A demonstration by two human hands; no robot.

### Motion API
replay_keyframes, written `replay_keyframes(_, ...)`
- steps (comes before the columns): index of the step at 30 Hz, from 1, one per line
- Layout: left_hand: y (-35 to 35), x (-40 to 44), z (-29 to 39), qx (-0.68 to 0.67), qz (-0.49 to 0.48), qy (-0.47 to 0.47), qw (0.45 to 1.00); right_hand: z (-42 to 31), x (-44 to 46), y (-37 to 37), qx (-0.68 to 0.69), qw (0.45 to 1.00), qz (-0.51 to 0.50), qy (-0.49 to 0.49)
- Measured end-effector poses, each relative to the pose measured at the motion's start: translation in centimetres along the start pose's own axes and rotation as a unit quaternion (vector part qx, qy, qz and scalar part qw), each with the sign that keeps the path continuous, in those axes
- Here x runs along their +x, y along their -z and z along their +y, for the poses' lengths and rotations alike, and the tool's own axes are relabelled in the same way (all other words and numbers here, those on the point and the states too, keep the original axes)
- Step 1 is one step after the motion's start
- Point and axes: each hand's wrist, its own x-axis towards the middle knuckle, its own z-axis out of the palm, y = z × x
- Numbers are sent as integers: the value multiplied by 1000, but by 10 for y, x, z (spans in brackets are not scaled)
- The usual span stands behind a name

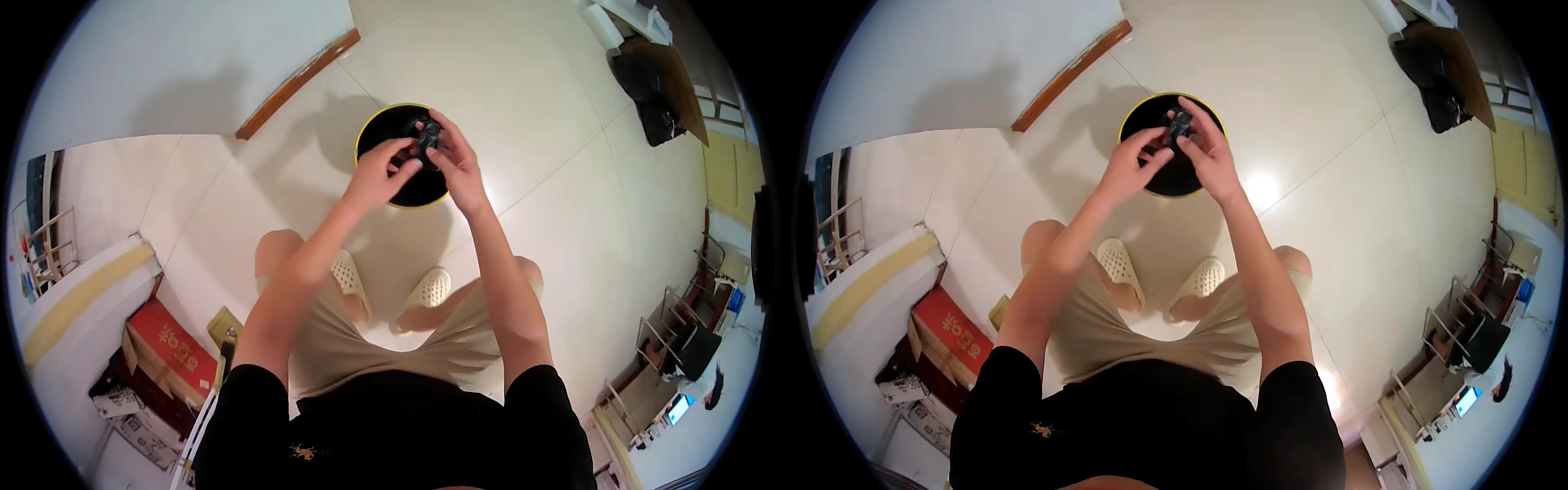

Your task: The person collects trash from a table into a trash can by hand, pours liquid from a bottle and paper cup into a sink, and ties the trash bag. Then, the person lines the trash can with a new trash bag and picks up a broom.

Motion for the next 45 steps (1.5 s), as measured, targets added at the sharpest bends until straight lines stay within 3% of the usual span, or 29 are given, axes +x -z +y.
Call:
replay_keyframes(2, -3, 6, -8, 61, 6, -28, 998, 19, 9, -3, -40, 999, -12, 13)
replay_keyframes(5, 8, 27, -18, 142, -35, 4, 989, 37, 14, 1, -45, 998, -6, 32)
replay_keyframes(6, 17, 31, -12, 125, -81, 41, 988, 40, 16, 5, -48, 998, -1, 48)
replay_keyframes(9, 17, 20, -22, 49, -53, 16, 997, 42, 14, 19, 16, 997, 32, 64)
replay_keyframes(10, 17, 18, -27, 21, -43, 34, 998, 35, 7, 23, 53, 997, 41, 22)
replay_keyframes(13, 25, 21, -41, -20, -44, 33, 998, 38, 3, 45, -36, 996, 74, -25)
replay_keyframes(17, 22, 26, -10, -94, -136, 89, 982, 28, -4, 48, -42, 996, 50, -53)
replay_keyframes(19, 8, 22, -11, 62, -168, 28, 983, 31, -7, 46, -69, 997, 13, -38)
replay_keyframes(20, 4, 21, -19, 102, -127, -77, 984, 34, -11, 46, -89, 995, -8, -38)
replay_keyframes(21, 3, 24, -18, 111, -127, -10, 986, 37, -9, 49, -110, 993, -29, -32)
replay_keyframes(23, 3, 30, -29, -14, -41, 67, 997, 47, -8, 67, -73, 997, -14, -34)
replay_keyframes(24, 7, 35, -43, -63, 0, 47, 997, 53, -8, 80, -55, 998, -6, -36)
replay_keyframes(27, 27, 35, -49, -402, 52, 114, 907, 52, -10, 107, 41, 995, 63, -69)
replay_keyframes(30, 54, 36, -66, -451, 6, 109, 886, 50, -11, 128, 91, 987, 61, -116)
replay_keyframes(31, 53, 32, -71, -427, 38, 130, 894, 50, -11, 137, 108, 986, 39, -120)
replay_keyframes(33, 57, 42, -79, -377, 103, 151, 908, 52, -9, 145, 96, 989, 52, -96)
replay_keyframes(41, 75, 62, -117, -322, 13, 117, 939, 60, 12, 154, 72, 994, 87, -13)
replay_keyframes(45, 77, 76, -112, -338, 39, 107, 934, 55, 28, 155, 87, 987, 127, 51)
